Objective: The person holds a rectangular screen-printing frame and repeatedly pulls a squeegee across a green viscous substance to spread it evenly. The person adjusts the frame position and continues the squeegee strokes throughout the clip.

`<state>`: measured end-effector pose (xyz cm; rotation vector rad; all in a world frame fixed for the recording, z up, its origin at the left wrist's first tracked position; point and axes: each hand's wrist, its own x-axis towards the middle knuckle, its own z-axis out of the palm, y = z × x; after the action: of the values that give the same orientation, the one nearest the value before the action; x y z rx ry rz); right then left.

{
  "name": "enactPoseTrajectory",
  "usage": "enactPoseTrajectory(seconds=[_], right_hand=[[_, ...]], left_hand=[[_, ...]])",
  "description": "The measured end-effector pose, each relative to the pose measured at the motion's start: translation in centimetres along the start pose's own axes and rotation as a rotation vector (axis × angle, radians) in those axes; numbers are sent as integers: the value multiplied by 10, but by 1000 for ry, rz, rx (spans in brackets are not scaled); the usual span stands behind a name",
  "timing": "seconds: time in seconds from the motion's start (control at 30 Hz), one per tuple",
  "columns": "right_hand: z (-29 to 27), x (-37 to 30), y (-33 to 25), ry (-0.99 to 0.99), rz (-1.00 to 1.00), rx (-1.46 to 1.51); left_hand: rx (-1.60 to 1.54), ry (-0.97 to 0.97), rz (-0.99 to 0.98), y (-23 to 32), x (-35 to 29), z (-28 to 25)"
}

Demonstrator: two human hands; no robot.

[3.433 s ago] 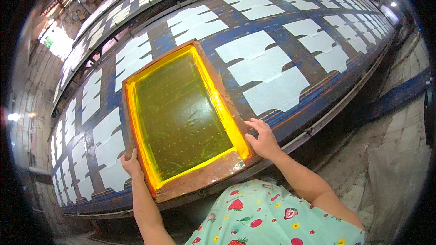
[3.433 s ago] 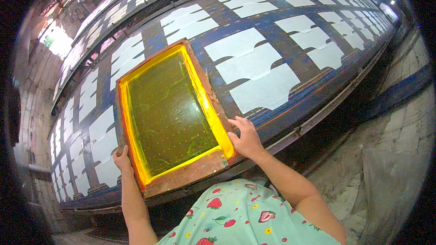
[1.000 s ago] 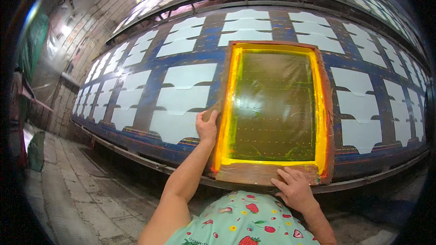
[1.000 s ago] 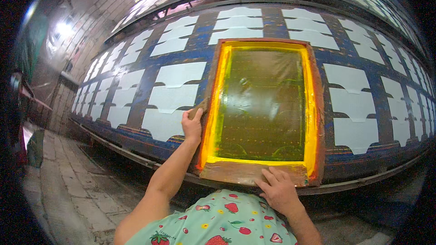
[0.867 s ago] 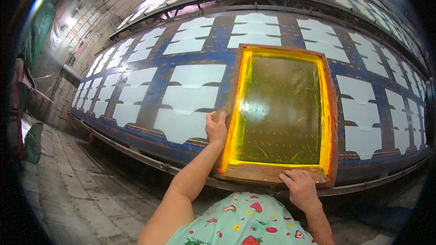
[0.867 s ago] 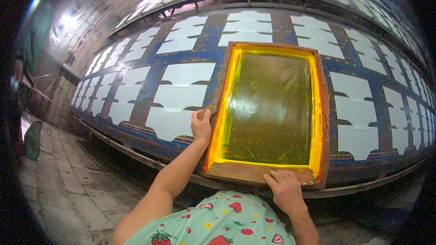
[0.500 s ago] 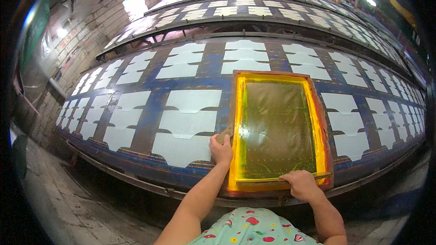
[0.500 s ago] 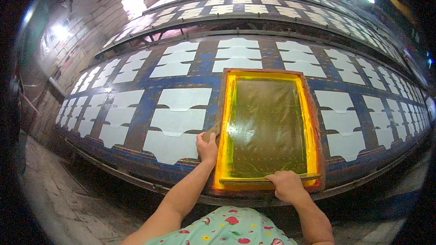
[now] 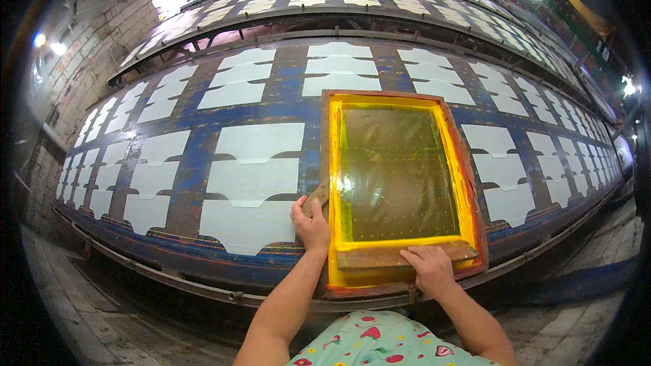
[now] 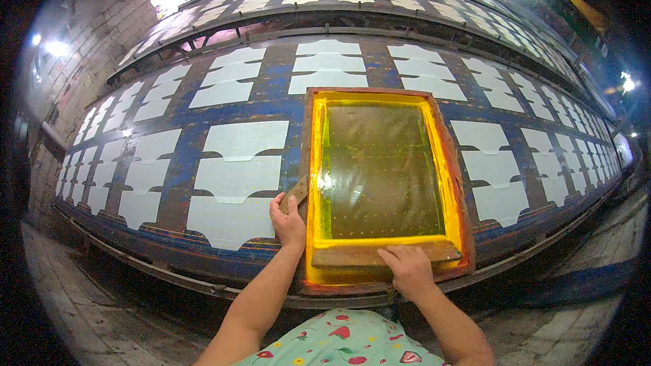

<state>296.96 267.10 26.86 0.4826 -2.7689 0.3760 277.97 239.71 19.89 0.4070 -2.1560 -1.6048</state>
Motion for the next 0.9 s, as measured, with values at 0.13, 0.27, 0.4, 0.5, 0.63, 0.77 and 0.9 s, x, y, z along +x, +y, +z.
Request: enactPoseTrajectory(seconds=[0.13,0.27,0.4,0.5,0.63,0.77,0.9], right_hand=[[18,66,42,47,-53,-35],[34,141,95,-10,-26,-73],[55,217,150,38,-52,-134],[70,270,190,74,-58,-125],[89,332,238,149,-107,-182],[95,379,272,178,-119,-173],[85,410,297,88,-48,-117]], left_hand=[[-6,16,2,-4,1,2],[-11,39,-23,-1,1,4],[26,54,-20,12,-3,4],[22,63,-51,19,-4,6],[106,88,-75,20,-3,8],[118,110,-75,17,-1,10],[136,134,-114,17,-1,12]])
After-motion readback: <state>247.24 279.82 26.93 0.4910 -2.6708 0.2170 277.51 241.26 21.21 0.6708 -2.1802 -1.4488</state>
